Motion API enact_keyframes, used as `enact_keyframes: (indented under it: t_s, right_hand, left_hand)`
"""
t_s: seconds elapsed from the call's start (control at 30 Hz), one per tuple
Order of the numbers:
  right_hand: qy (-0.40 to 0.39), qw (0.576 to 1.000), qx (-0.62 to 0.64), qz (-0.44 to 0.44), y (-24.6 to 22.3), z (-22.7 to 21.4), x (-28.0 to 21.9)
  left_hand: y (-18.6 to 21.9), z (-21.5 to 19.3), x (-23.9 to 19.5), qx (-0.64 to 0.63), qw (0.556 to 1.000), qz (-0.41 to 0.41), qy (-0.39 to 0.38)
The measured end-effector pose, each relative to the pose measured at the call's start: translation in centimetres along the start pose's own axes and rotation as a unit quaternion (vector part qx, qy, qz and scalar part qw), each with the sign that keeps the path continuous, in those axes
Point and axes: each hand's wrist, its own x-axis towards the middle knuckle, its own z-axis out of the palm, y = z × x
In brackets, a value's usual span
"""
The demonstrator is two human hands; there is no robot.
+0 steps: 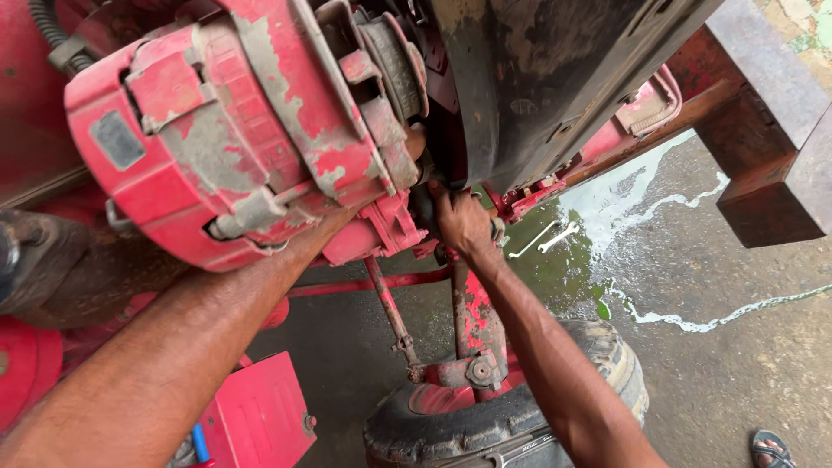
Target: The person works on a red tractor engine, using various tools including a T-handle socket wrench, a long-handled wrench, and pliers to loosen and tighten components near the radiator and fan belt.
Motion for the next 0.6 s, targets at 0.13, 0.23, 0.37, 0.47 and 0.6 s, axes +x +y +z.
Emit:
enact_keyframes:
  t_s: [0.13,0.23,0.37,0.47,0.6]
  right_hand:
    - [0.025,0.997,-0.042,-0.064,2.3,1.6,0.0]
    - [0.044,0.988,-0.110,-0.102,3.0,2.8,-0.2]
    - [0.043,0.992,-0.068,-0.098,3.1,2.7,-0.5]
    - [0.015,0.992,-0.031,-0.125,2.5,1.6,0.1]
    - [-0.098,0.969,0.229,-0.006,3.2,-0.4,1.1]
  left_hand:
    - [4.0,-1.4,2.2,0.114,0.984,-0.016,0.138]
    - [9.2,-3.7,4.9,0.023,0.999,-0.018,0.021]
    - [10.9,-3.9,7.2,0.001,0.996,-0.045,-0.083]
    - [9.2,-3.1,9.3,0.004,0.994,-0.052,-0.099]
    - [7.6,-2.4,8.5,-0.024,0.995,-0.025,-0.093]
